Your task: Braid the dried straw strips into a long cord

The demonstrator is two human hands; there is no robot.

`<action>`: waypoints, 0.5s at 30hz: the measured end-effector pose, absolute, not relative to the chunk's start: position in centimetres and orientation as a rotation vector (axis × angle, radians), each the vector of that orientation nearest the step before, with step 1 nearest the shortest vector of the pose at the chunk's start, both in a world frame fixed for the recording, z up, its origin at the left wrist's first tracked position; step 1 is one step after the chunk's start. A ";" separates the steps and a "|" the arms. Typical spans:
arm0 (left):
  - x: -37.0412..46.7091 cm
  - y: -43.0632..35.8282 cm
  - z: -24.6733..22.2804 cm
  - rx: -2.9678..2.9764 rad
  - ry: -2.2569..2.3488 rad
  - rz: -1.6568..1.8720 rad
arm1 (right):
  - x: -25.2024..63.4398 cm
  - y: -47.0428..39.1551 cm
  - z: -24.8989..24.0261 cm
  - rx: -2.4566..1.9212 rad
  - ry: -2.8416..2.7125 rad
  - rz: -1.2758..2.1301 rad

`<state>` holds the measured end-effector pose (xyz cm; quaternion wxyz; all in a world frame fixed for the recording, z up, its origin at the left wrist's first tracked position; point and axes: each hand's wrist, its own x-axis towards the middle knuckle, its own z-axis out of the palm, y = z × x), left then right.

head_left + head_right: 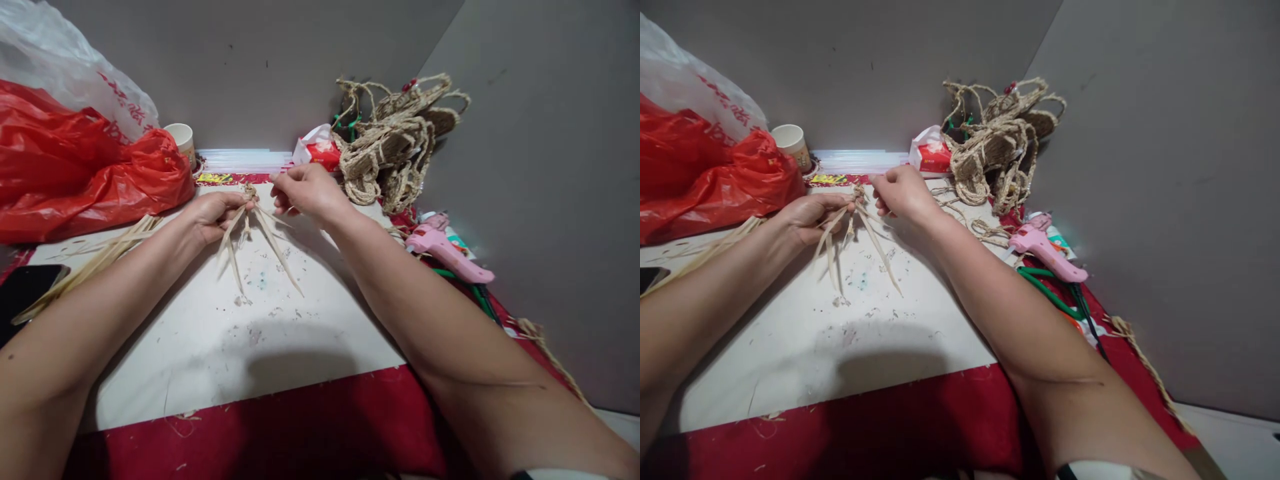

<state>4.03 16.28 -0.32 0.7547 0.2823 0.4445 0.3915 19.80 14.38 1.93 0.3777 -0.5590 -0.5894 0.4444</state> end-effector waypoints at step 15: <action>4.1 16.4 -0.3 0.668 1.031 0.801 | 19.1 15.1 -0.7 -1.163 -1.224 1.846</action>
